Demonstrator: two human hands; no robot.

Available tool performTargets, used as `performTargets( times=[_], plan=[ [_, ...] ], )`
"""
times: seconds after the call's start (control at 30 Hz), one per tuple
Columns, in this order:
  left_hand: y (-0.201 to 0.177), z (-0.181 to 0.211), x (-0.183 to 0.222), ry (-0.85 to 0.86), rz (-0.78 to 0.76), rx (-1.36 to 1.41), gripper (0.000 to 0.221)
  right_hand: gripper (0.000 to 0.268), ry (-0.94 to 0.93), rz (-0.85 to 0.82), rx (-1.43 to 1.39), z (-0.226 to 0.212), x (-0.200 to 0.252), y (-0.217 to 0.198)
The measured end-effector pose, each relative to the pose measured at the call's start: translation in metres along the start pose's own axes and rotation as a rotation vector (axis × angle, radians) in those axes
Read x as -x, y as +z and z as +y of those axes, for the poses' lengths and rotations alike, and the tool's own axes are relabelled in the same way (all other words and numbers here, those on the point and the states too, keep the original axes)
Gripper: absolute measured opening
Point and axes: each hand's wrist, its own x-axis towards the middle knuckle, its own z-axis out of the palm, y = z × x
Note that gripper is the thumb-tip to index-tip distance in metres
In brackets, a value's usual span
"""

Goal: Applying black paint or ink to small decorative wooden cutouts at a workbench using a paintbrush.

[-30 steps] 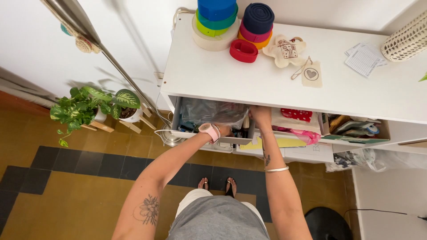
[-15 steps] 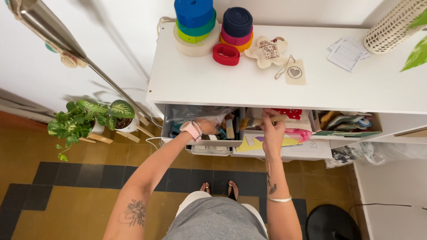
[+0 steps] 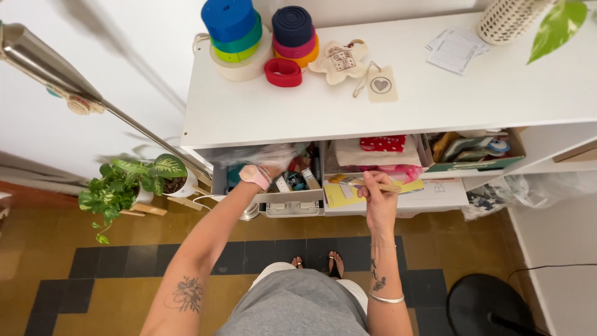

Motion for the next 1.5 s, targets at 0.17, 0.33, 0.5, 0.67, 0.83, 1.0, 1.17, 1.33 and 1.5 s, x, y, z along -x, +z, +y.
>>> performTargets(
  times=[0.17, 0.33, 0.5, 0.67, 0.83, 1.0, 1.17, 1.33, 1.5],
  plan=[
    [-0.043, 0.016, -0.014, 0.039, -0.069, 0.107, 0.025, 0.029, -0.03, -0.021, -0.086, 0.005, -0.002, -0.009],
    [-0.057, 0.025, -0.032, 0.05, -0.127, 0.244, 0.023, 0.036, -0.054, -0.064, -0.113, -0.002, -0.002, 0.005],
    [-0.073, 0.034, -0.044, 0.064, -0.204, 0.388, 0.021, 0.036, -0.064, -0.086, -0.12, -0.013, 0.002, -0.002],
    [-0.098, 0.044, -0.059, 0.075, -0.281, 0.535, 0.02, 0.036, -0.075, -0.038, -0.127, -0.011, 0.002, -0.026],
    [-0.133, 0.023, -0.051, 0.084, -0.353, 0.684, 0.021, 0.036, -0.072, -0.012, -0.14, -0.008, 0.001, -0.034],
    [-0.144, 0.018, -0.031, 0.091, -0.431, 0.837, 0.022, 0.038, -0.066, -0.027, -0.125, -0.008, 0.007, -0.035],
    [-0.151, 0.014, -0.018, 0.088, -0.505, 0.986, 0.024, 0.037, -0.057, -0.063, -0.12, -0.005, 0.011, -0.027],
    [-0.123, 0.045, -0.072, 0.081, -0.551, 1.135, 0.027, 0.035, -0.041, -0.099, -0.089, -0.007, 0.012, -0.019],
    [-0.1, 0.037, -0.067, 0.051, -0.611, 1.294, 0.03, 0.035, -0.031, -0.096, -0.092, 0.004, 0.006, -0.018]
  ],
)
